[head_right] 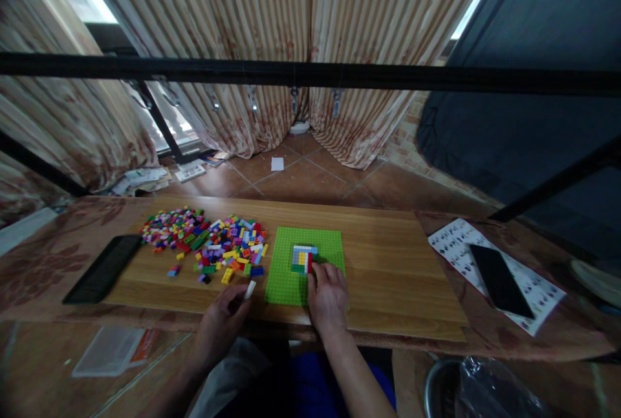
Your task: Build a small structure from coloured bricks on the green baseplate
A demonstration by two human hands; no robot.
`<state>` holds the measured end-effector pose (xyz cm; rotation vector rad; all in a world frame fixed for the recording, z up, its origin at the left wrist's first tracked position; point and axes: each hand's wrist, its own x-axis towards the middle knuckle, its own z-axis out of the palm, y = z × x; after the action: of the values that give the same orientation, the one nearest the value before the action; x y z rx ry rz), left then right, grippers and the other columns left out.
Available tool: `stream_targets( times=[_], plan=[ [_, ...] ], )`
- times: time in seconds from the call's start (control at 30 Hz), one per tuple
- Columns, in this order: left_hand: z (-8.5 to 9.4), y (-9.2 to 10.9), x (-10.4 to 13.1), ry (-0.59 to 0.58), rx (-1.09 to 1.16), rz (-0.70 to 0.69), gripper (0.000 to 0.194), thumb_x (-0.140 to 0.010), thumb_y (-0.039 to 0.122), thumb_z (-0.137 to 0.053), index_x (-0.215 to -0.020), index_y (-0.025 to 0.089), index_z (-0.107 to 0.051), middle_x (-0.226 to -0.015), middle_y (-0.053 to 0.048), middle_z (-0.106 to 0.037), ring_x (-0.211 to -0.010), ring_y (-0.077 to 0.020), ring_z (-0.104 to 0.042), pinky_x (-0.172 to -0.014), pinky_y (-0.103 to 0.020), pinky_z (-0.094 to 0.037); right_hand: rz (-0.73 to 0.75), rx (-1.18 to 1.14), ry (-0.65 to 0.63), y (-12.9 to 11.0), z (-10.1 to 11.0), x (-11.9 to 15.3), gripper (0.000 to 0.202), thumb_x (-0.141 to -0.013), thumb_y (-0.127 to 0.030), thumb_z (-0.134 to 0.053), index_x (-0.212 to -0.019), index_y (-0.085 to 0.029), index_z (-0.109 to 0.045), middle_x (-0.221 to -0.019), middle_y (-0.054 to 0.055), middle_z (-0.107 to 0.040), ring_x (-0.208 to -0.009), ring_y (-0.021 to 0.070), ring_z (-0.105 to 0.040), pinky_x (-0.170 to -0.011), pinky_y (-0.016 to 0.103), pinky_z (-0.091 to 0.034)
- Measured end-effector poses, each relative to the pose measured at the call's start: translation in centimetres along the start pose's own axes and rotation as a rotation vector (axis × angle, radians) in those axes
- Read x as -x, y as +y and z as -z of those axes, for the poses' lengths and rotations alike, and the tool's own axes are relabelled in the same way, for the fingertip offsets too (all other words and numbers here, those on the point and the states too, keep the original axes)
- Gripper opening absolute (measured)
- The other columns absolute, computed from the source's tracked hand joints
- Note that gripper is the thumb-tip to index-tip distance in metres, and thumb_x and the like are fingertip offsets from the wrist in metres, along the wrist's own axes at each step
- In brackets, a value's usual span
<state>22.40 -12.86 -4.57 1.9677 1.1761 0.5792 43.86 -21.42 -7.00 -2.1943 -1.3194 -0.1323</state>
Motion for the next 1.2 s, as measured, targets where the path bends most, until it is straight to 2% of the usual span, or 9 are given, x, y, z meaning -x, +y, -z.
stream_targets(
  times=[0.2,0.5,0.77,0.9,1.0,1.2],
  plan=[
    [0.0,0.1,0.0,-0.009,-0.001,-0.012,0.023,-0.081,0.027,-0.049,-0.095,0.018,-0.064,-0.091,-0.005,-0.066,-0.085,-0.0193,-0.063,-0.079,-0.032,-0.049,-0.052,-0.001,-0.001,-0.2,0.0,-0.2,0.035,-0.084,-0.028,-0.053,-0.115,-0.013,-0.061,-0.105,0.011,-0.061,-0.097,0.0252,-0.052,-0.089,0.04,-0.043],
    [-0.3,-0.4,0.0,0.002,-0.016,0.001,0.023,-0.081,0.026,-0.049,-0.096,0.018,-0.064,-0.09,-0.005,-0.066,-0.084,-0.0191,-0.063,-0.079,-0.033,-0.049,-0.024,-0.069,0.039,-0.6,-0.2,-0.4,0.032,-0.085,-0.033,-0.05,-0.109,-0.017,-0.064,-0.115,0.013,-0.056,-0.107,0.0266,-0.048,-0.093,0.043,-0.041],
    [-0.3,-0.3,-0.1,-0.011,-0.05,-0.03,0.021,-0.082,0.024,-0.049,-0.095,0.019,-0.064,-0.091,-0.004,-0.065,-0.085,-0.0183,-0.063,-0.079,-0.031,-0.049,-0.112,-0.164,0.091,-1.2,-0.8,-0.1,0.032,-0.085,-0.035,-0.05,-0.105,-0.015,-0.065,-0.115,0.014,-0.056,-0.11,0.0271,-0.048,-0.094,0.045,-0.039],
    [-0.4,0.3,-0.3,0.016,-0.139,-0.024,0.02,-0.083,0.02,-0.049,-0.097,0.019,-0.063,-0.091,-0.004,-0.063,-0.084,-0.0172,-0.062,-0.077,-0.029,-0.049,-0.178,-0.241,0.115,-1.4,-1.1,-0.1,0.031,-0.082,-0.034,-0.052,-0.103,-0.016,-0.067,-0.115,0.013,-0.057,-0.11,0.0269,-0.049,-0.095,0.045,-0.039],
    [-0.4,0.6,-0.6,0.069,-0.249,0.033,0.022,-0.083,0.017,-0.049,-0.1,0.021,-0.063,-0.097,-0.005,-0.063,-0.082,-0.0168,-0.063,-0.075,-0.028,-0.049,-0.246,-0.314,0.115,-1.7,-1.1,-0.4,0.03,-0.081,-0.034,-0.053,-0.1,-0.017,-0.068,-0.114,0.013,-0.057,-0.108,0.0259,-0.051,-0.095,0.043,-0.04],
    [-0.4,-0.2,-1.1,0.128,-0.449,0.072,0.025,-0.087,0.02,-0.049,-0.109,0.021,-0.061,-0.105,-0.007,-0.062,-0.084,-0.0188,-0.064,-0.07,-0.028,-0.049,-0.267,-0.329,0.121,-2.3,-0.9,-0.5,0.029,-0.081,-0.032,-0.052,-0.1,-0.017,-0.068,-0.114,0.012,-0.057,-0.109,0.0256,-0.05,-0.096,0.043,-0.038]
  ],
)
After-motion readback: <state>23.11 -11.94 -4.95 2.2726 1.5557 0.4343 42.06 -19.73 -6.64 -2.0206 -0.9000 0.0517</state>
